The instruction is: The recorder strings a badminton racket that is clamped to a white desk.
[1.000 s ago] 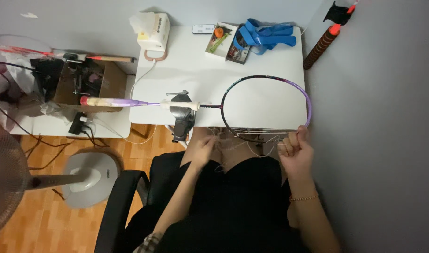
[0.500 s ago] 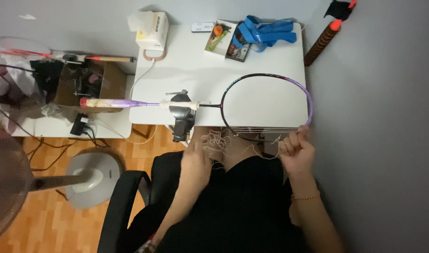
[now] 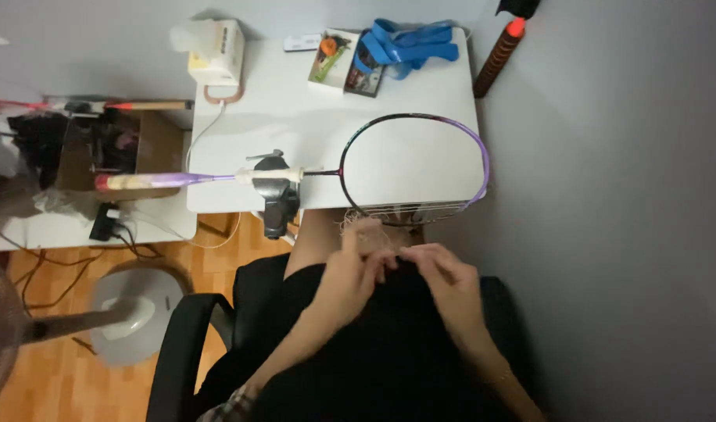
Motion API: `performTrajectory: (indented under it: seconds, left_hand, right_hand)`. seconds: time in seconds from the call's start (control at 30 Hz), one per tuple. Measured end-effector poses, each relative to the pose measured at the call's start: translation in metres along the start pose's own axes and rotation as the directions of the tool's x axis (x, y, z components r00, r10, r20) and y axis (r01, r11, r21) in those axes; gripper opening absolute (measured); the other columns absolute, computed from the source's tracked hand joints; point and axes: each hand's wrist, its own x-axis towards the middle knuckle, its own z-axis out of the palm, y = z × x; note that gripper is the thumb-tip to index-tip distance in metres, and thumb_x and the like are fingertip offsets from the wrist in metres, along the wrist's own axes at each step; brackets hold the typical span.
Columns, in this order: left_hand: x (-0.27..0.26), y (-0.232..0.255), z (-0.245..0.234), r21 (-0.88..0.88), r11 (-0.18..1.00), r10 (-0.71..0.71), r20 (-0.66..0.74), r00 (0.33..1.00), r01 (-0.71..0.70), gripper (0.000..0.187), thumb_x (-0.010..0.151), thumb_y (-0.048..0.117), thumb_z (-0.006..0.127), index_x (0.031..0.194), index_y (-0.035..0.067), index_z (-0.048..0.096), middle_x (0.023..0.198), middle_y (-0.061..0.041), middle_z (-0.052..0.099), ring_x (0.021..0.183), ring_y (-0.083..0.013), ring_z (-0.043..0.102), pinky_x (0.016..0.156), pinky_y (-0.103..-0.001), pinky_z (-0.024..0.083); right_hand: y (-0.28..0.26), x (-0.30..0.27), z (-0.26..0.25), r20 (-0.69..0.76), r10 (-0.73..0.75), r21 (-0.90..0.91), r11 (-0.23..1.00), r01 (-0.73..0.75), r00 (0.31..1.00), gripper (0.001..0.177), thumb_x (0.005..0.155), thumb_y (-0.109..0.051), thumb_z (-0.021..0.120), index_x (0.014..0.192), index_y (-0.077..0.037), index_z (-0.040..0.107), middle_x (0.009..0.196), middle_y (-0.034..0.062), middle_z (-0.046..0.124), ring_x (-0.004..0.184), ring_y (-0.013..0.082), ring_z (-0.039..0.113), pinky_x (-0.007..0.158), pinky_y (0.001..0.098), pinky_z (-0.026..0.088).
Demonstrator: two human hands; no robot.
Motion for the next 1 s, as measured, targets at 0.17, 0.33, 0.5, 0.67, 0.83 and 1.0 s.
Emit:
performTrajectory:
  seconds: [0.17, 0.33, 0.5, 0.67, 0.83, 1.0]
  left_hand:
    - [0.004, 0.0, 0.035, 0.122, 0.987, 0.094, 0.104, 0.99, -0.107, 0.043, 0.101, 0.008, 0.062, 0.141, 0.006, 0.045, 0.091, -0.015, 0.073, 0.068, -0.0274, 0.073, 0.063, -0.036, 0.057]
    - [0.027, 0.011, 0.052, 0.094, 0.984, 0.133, 0.17, 0.976, -0.15, 0.046, 0.098, 0.015, 0.064, 0.138, 0.003, 0.047, 0.107, -0.021, 0.071, 0.094, -0.0345, 0.071, 0.08, -0.041, 0.055]
    - [0.049, -0.028, 0.081, 0.254, 0.961, 0.041, 0.256, 0.966, -0.108, 0.032, 0.103, 0.022, 0.059, 0.128, 0.003, 0.058, 0.12, -0.019, 0.066, 0.112, -0.0323, 0.067, 0.097, -0.042, 0.053]
    - [0.08, -0.079, 0.138, 0.371, 0.749, 0.464, 0.297, 0.835, -0.548, 0.067, 0.099, 0.018, 0.057, 0.148, -0.016, 0.028, 0.138, -0.046, 0.045, 0.131, -0.0575, 0.044, 0.109, -0.055, 0.04]
    - [0.136, -0.193, 0.209, 0.472, 0.658, 0.427, 0.409, 0.807, -0.587, 0.058, 0.106, 0.014, 0.046, 0.158, -0.002, 0.028, 0.145, -0.05, 0.038, 0.137, -0.0544, 0.045, 0.112, -0.048, 0.04]
    - [0.136, -0.179, 0.206, -0.021, 1.0, 0.024, 0.387, 0.922, -0.017, 0.044, 0.111, 0.026, 0.052, 0.146, 0.001, 0.043, 0.144, -0.029, 0.053, 0.136, -0.0397, 0.052, 0.11, -0.045, 0.042]
  right_hand:
    - [0.003, 0.001, 0.004, 0.002, 0.256, 0.375, 0.896, -0.238, 0.967, 0.023, 0.101, -0.013, 0.061, 0.106, 0.004, 0.075, 0.102, 0.0082, 0.07, 0.091, 0.0153, 0.065, 0.082, 0.03, 0.053]
    - [0.04, 0.01, -0.019, -0.201, 0.309, 0.53, 0.833, -0.162, 0.93, 0.025, 0.103, -0.022, 0.055, 0.1, -0.002, 0.069, 0.095, 0.0056, 0.07, 0.088, 0.0123, 0.067, 0.081, 0.0283, 0.057]
    - [0.081, 0.014, -0.068, -0.509, 0.216, 0.237, 0.966, -0.106, 0.833, 0.025, 0.111, -0.026, 0.057, 0.109, -0.004, 0.069, 0.085, 0.0014, 0.058, 0.073, 0.0096, 0.052, 0.067, 0.0277, 0.044]
    - [0.021, 0.005, -0.092, -0.454, 0.204, -0.308, 0.878, -0.367, 0.867, 0.028, 0.108, -0.026, 0.056, 0.112, -0.004, 0.072, 0.079, 0.01, 0.063, 0.072, 0.0178, 0.058, 0.065, 0.0352, 0.046]
    - [-0.022, -0.026, -0.109, -0.237, 0.455, -0.561, 0.657, -0.503, 0.859, 0.026, 0.099, -0.027, 0.058, 0.107, -0.007, 0.072, 0.09, 0.0108, 0.076, 0.081, 0.0233, 0.074, 0.074, 0.0363, 0.056]
    - [-0.016, -0.017, -0.112, -0.204, 0.403, -0.631, 0.643, -0.434, 0.892, 0.024, 0.097, -0.026, 0.063, 0.108, -0.007, 0.073, 0.094, 0.0136, 0.076, 0.083, 0.0275, 0.073, 0.075, 0.0375, 0.056]
